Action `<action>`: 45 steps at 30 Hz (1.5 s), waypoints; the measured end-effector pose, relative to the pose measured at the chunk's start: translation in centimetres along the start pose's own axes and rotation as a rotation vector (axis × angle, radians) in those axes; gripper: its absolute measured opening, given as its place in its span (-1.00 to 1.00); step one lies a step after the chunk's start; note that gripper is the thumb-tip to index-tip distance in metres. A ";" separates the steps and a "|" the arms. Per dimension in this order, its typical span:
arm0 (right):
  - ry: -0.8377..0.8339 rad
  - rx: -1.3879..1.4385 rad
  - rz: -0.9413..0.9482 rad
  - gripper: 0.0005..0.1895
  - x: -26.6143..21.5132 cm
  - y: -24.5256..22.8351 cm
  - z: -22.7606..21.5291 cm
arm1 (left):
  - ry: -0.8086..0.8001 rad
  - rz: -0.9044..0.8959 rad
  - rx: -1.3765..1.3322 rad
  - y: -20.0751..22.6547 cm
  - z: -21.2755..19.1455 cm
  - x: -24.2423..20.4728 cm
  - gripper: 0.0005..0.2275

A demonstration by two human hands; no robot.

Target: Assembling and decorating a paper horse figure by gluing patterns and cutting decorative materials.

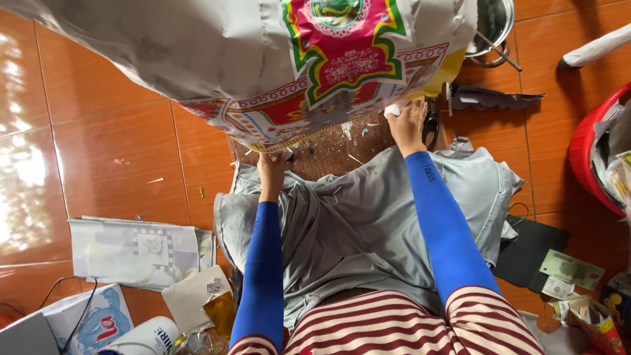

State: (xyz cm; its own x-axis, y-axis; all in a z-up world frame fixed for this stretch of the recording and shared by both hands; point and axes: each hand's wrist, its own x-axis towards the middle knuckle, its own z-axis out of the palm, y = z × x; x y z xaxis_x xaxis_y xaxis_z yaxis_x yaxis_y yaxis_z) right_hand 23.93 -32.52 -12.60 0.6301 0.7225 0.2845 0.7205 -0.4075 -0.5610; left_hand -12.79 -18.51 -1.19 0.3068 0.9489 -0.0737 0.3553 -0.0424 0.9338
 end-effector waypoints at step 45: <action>-0.125 0.014 0.037 -0.60 -3.5 -1.8 -6.7 | -0.046 0.028 0.434 -3.5 0.9 -5.2 -0.86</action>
State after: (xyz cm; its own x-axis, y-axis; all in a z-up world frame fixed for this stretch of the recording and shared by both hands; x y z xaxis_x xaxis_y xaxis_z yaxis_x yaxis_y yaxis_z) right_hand 22.34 -38.05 -7.42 0.6148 0.7713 0.1646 0.6928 -0.4284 -0.5801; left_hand -14.84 -23.58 -4.42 0.3569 0.9311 -0.0750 0.6815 -0.2046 0.7026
